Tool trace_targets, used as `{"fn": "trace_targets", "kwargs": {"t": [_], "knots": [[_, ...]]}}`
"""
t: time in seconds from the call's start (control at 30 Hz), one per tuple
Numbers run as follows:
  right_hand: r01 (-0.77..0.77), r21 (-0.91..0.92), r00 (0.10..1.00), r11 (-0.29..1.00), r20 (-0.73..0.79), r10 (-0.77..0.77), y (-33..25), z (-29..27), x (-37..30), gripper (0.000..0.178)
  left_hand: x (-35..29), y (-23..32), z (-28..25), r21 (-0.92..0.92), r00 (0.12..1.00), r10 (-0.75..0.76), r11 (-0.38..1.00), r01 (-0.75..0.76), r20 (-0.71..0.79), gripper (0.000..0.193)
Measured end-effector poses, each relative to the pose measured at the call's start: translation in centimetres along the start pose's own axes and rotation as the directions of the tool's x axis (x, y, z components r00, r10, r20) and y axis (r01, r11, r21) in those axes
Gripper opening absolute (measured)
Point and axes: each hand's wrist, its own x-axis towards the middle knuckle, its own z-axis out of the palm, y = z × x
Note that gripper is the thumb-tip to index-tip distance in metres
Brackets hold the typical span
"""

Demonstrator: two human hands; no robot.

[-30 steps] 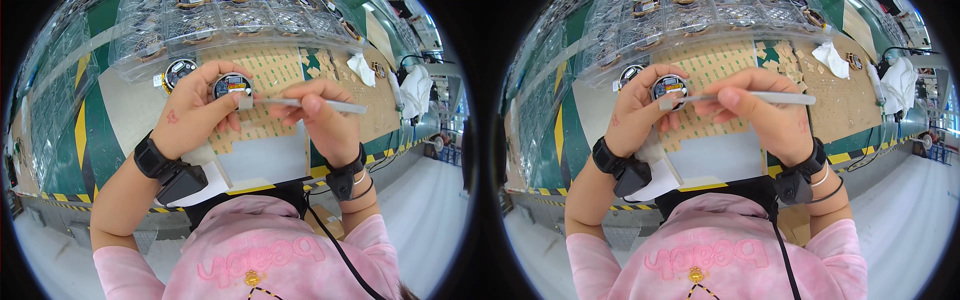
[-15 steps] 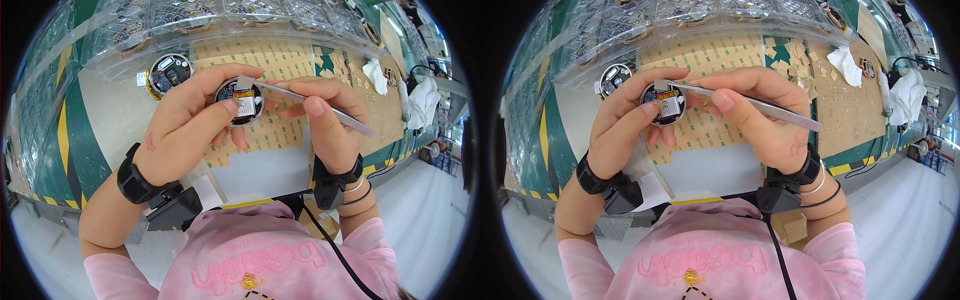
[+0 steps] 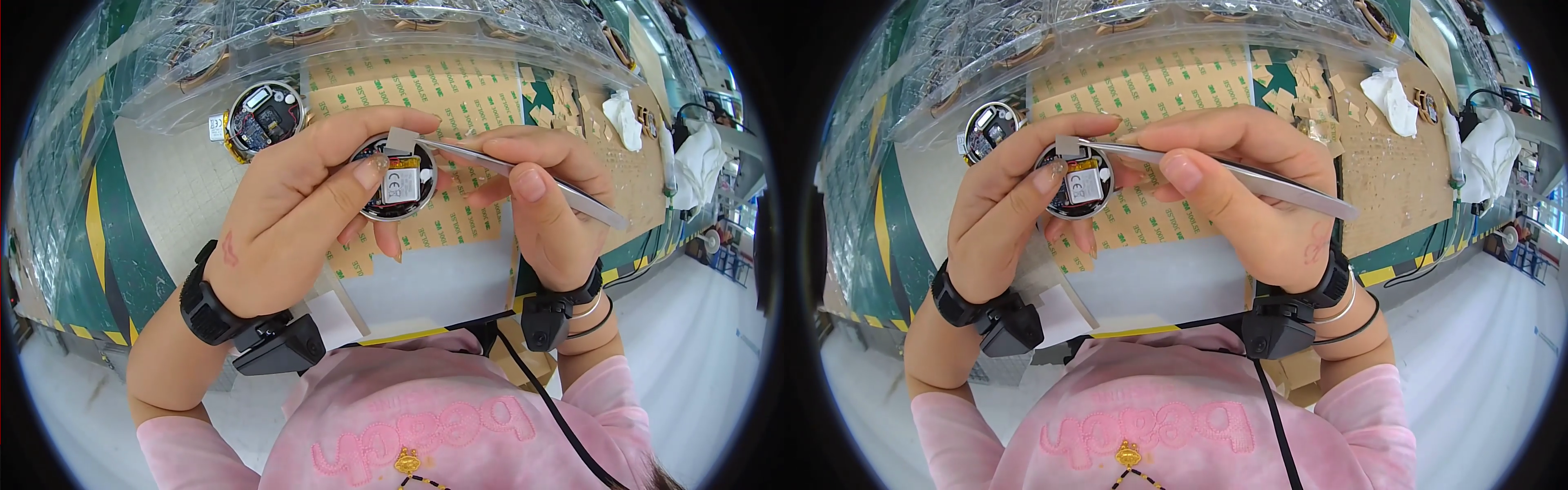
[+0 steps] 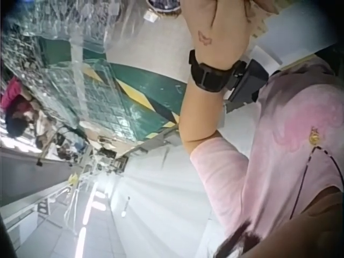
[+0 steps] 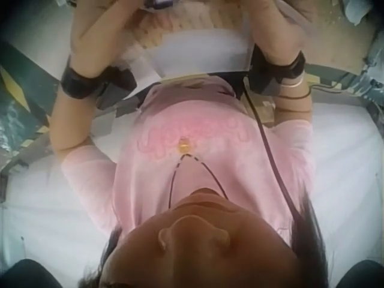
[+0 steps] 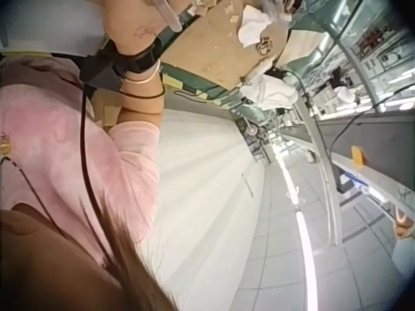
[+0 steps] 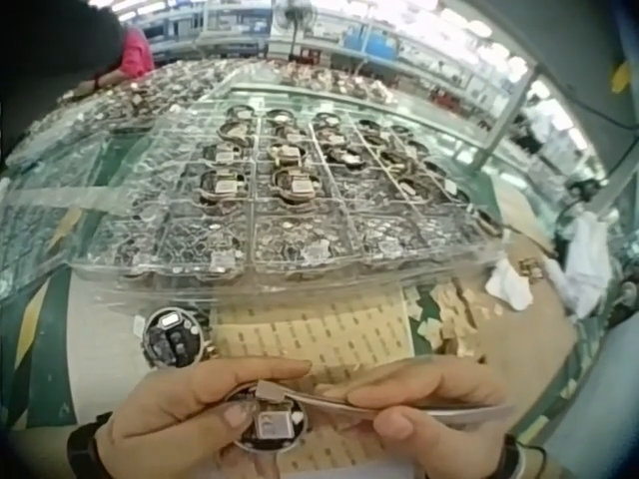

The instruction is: The person picks up a watch component, places a battery inside the casing, and uses tweezers to tuck the wires into the assembly. They then peel a small adhesive strip from a sheet, apply it over the battery, and press it down with the tweezers before setting the watch aside.

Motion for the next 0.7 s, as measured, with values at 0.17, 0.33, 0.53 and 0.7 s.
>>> {"fn": "trace_targets", "kwargs": {"t": [0.17,0.33,0.53,0.7], "knots": [[0.019,-0.035,1.0,0.999,0.022,-0.019,-0.18,-0.07,-0.01,0.026,0.1,-0.39,0.22,0.037,0.998,0.062,0.997,-0.062,-0.016,0.041],[0.043,-0.029,0.998,0.999,0.046,-0.041,-0.07,-0.1,0.1,0.024,0.03,-0.29,0.5,0.052,0.997,0.06,0.997,-0.058,-0.039,0.043],[0.082,-0.029,0.994,0.996,0.081,-0.079,0.14,-0.25,0.16,0.022,0.04,-0.19,0.46,0.043,0.999,0.049,0.998,-0.048,-0.023,0.045],[0.067,-0.04,0.994,0.997,0.094,-0.063,0.03,-0.2,0.09,0.02,0.01,-0.34,0.55,0.022,0.998,0.039,0.999,-0.038,-0.045,0.046]]}}
